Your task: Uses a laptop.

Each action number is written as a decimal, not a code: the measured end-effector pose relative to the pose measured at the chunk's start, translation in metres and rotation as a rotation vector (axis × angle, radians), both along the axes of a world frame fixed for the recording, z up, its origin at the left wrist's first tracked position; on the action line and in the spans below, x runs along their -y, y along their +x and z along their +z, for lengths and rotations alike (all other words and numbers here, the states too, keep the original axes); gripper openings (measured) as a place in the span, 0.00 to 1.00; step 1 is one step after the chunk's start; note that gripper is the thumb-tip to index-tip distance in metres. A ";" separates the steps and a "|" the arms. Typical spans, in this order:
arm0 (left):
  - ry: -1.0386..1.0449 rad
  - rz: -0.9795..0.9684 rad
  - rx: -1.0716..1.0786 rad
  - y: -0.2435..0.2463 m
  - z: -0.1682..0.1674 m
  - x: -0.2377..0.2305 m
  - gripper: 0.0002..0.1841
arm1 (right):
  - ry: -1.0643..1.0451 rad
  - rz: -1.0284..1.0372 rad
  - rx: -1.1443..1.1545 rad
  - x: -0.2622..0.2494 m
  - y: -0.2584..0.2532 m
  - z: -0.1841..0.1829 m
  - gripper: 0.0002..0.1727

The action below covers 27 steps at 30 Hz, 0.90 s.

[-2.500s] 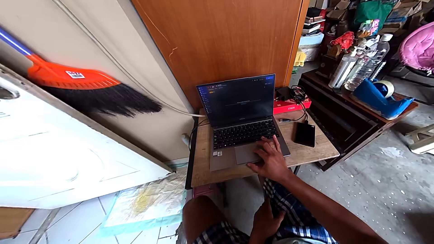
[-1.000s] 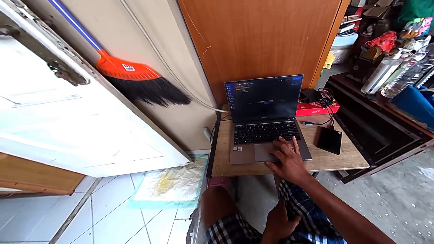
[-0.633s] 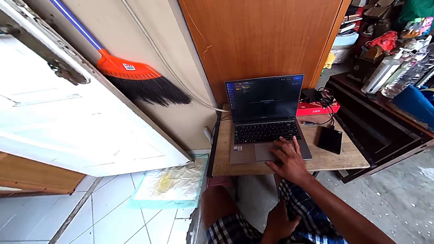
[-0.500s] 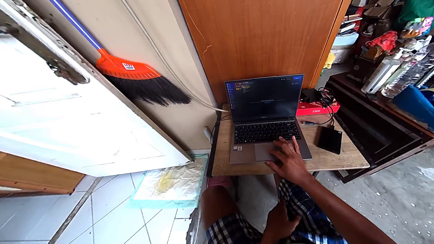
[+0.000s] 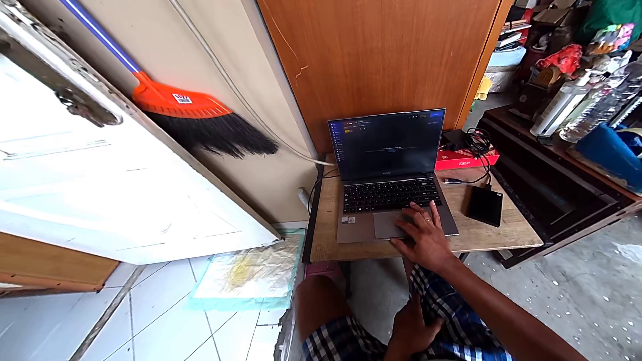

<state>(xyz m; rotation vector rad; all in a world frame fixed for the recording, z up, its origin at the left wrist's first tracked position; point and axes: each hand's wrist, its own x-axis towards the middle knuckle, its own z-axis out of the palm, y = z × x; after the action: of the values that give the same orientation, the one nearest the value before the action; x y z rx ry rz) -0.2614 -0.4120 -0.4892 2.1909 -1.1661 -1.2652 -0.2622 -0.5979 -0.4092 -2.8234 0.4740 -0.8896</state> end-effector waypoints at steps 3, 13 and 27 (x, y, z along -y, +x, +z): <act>0.011 0.002 -0.001 0.000 0.001 0.000 0.49 | 0.014 -0.039 0.050 0.000 -0.001 -0.001 0.30; 0.008 0.001 -0.002 -0.001 -0.001 0.001 0.48 | 0.016 -0.074 0.078 -0.001 -0.002 -0.001 0.31; 0.017 -0.010 -0.004 0.000 -0.001 0.000 0.47 | 0.011 0.024 -0.009 0.001 -0.001 0.000 0.27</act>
<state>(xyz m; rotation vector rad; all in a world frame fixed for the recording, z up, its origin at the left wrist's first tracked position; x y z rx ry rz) -0.2614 -0.4124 -0.4904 2.1962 -1.1704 -1.2877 -0.2633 -0.5986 -0.4092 -2.8179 0.4435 -0.8678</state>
